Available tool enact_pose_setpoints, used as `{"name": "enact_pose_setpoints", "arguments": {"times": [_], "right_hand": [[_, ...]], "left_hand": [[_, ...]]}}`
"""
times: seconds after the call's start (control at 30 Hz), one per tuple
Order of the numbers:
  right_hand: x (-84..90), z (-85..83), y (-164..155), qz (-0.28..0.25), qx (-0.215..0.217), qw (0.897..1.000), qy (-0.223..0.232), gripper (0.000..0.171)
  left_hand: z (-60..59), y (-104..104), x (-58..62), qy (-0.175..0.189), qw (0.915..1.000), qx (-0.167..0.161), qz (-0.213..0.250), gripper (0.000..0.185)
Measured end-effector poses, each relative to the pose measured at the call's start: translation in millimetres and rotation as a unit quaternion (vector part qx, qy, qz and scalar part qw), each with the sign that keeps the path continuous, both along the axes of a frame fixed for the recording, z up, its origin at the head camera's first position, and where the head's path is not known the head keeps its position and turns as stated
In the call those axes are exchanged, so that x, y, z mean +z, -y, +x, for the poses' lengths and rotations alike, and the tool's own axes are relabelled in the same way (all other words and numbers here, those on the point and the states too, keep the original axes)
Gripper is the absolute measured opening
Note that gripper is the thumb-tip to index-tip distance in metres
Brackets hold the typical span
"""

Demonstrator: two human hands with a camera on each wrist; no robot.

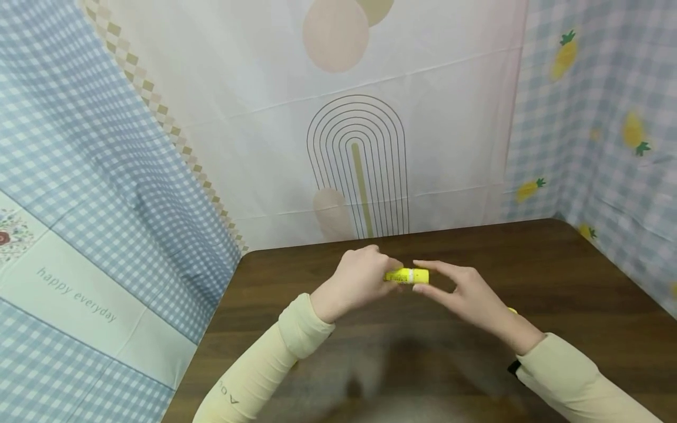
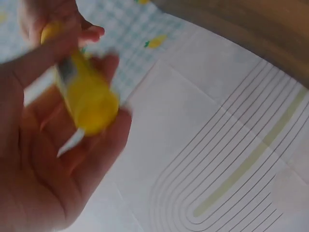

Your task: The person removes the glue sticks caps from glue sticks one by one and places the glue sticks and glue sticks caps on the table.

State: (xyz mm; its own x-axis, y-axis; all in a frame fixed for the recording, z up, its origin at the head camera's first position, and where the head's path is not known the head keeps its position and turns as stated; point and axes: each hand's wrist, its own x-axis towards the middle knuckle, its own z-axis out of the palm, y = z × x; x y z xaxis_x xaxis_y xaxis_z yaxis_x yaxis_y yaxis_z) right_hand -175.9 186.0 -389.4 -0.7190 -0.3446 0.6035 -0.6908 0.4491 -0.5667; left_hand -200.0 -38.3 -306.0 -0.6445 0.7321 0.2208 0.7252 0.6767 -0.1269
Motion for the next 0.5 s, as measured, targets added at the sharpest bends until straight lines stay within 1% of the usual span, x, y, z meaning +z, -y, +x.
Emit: {"name": "enact_pose_setpoints", "arguments": {"times": [0.03, 0.07, 0.1, 0.17, 0.2, 0.27, 0.33, 0.43, 0.5], "right_hand": [[2.1, 1.3, -1.0, 0.001, -0.014, 0.999, 0.051, 0.035], [4.4, 2.1, -1.6, 0.001, -0.024, 0.996, 0.087, 0.032], [6.1, 2.1, -1.9, 0.001, -0.027, 0.993, 0.112, 0.028], [7.6, 2.3, -1.9, -0.001, -0.026, 0.992, 0.127, 0.023], [7.6, 2.3, -1.4, -0.002, -0.025, 0.992, 0.120, 0.022], [6.5, 3.1, -0.3, -0.007, -0.022, 0.994, 0.105, 0.021], [4.4, 3.8, 0.7, -0.009, -0.019, 0.997, 0.073, 0.023], [0.8, 4.0, 1.9, -0.008, -0.010, 1.000, -0.002, 0.029], [-1.5, 2.9, 2.2, -0.001, -0.001, 0.997, -0.071, 0.030]], "left_hand": [[2.0, -0.4, -2.4, -0.042, 0.9991, -0.001, 0.004, 0.012], [3.1, -0.7, -4.7, -0.079, 0.9968, -0.004, 0.008, 0.011], [3.9, -0.9, -7.0, -0.109, 0.9939, -0.008, 0.010, 0.011], [4.9, -1.0, -9.7, -0.144, 0.9893, -0.015, 0.011, 0.011], [5.4, -0.9, -10.4, -0.152, 0.9882, -0.017, 0.011, 0.011], [6.3, -0.5, -10.6, -0.151, 0.9882, -0.020, 0.014, 0.010], [7.1, 0.3, -9.1, -0.135, 0.9904, -0.021, 0.020, 0.010], [7.4, 1.5, -4.5, -0.088, 0.9956, -0.019, 0.027, 0.011], [6.5, 2.2, -0.8, -0.048, 0.9984, -0.017, 0.025, 0.013]]}}
